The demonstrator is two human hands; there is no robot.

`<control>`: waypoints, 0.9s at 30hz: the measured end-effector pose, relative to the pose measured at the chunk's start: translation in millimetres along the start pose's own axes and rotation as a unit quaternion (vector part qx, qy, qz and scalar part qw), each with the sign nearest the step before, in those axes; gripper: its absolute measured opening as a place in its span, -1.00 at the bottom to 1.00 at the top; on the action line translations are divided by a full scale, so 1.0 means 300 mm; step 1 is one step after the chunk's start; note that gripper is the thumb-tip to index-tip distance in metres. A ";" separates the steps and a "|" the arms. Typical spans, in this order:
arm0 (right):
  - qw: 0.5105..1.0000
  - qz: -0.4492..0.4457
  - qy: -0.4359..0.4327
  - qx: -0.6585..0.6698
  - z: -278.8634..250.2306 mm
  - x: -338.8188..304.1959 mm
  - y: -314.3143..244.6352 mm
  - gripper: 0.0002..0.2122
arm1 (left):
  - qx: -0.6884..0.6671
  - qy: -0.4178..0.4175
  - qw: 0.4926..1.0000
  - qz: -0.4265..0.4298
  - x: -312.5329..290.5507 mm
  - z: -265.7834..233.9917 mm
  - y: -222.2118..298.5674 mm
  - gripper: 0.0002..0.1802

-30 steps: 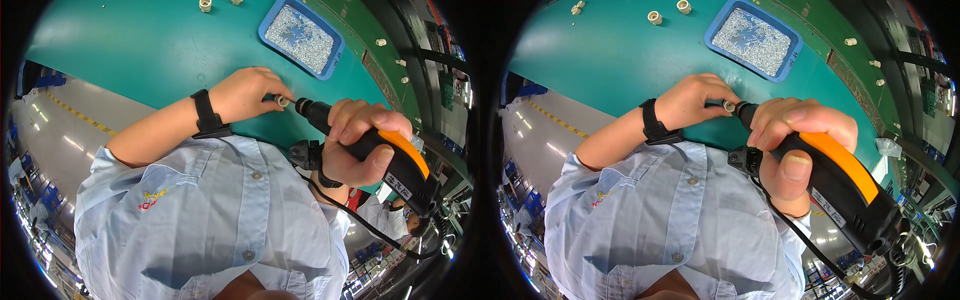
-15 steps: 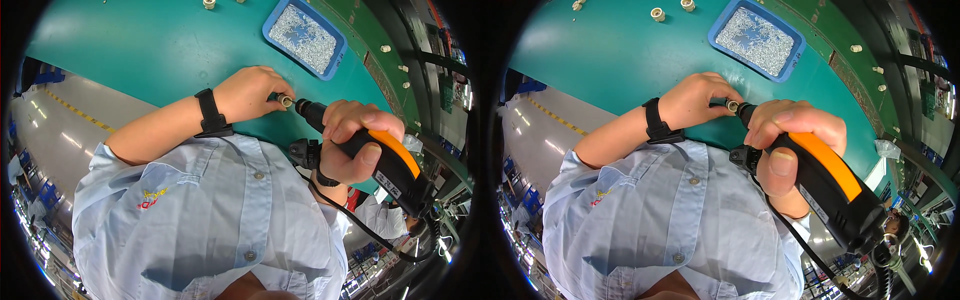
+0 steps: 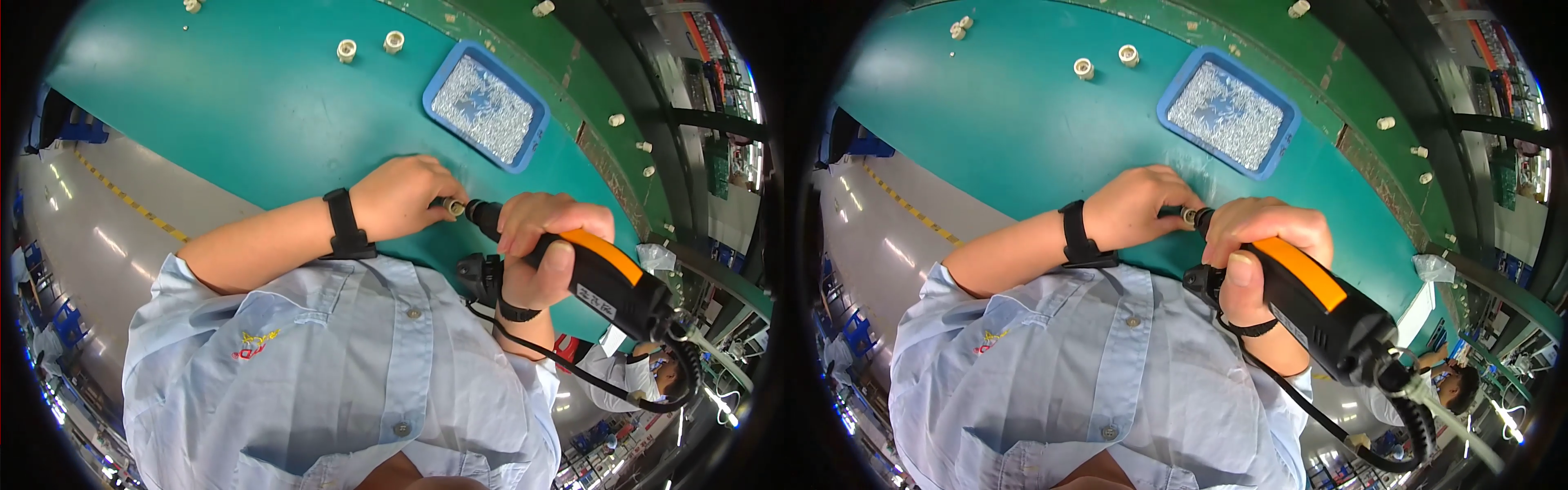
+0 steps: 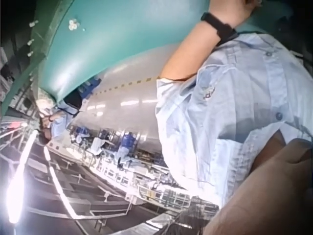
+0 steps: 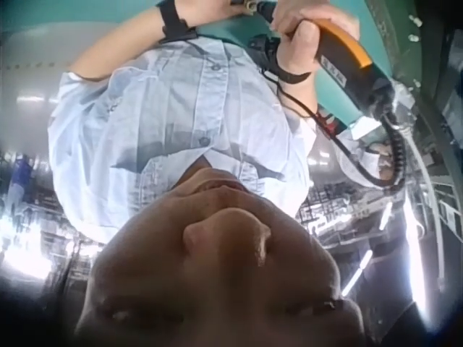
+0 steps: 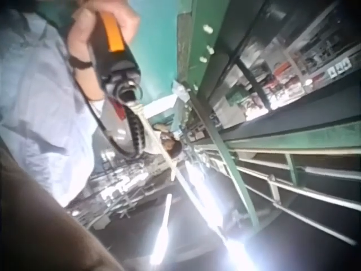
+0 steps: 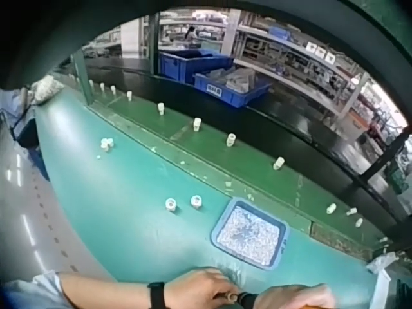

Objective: The person picks up a plastic component from the table, retrieves a metal pin from a tray, and inserts the pin into the component. They then use a power screwdriver to drive the pin into the component before placing the finished piece back onto the table.

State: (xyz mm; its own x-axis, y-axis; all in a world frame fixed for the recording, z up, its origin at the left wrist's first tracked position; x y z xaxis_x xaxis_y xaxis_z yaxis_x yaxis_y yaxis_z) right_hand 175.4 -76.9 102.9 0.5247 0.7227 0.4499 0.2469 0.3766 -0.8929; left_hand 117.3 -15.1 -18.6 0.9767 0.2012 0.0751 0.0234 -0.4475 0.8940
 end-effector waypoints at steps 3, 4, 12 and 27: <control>1.000 -0.007 0.002 0.003 -0.014 -0.004 -0.030 -0.69 | 0.061 0.008 0.996 0.062 -0.013 0.004 0.046 -0.79; 0.997 -0.066 0.017 0.042 -0.043 -0.006 -0.094 -0.69 | 0.088 0.009 0.992 0.090 -0.006 -0.004 0.067 -0.80; 0.955 -0.235 0.153 0.098 -0.303 -0.059 -0.343 -0.69 | 0.395 -0.028 0.917 0.043 0.501 -0.221 0.191 -0.81; 0.966 -0.139 0.219 -0.018 -0.451 -0.171 -0.207 -0.69 | 0.540 0.204 0.782 -0.235 0.904 -0.665 -0.168 -0.50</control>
State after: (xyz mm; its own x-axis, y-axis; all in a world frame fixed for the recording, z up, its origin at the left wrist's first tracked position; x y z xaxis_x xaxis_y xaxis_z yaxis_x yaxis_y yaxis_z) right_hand 243.5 -215.8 132.8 0.7259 0.2792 0.6285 0.4523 0.4947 -0.7421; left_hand 338.5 235.9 44.9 0.6619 0.7271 0.1824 0.7408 -0.6716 -0.0114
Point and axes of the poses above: each hand's wrist, its own x-axis towards the middle knuckle, its own z-axis out of the palm, y = z × x, the point moved 10 cm from there along x, towards the middle knuckle
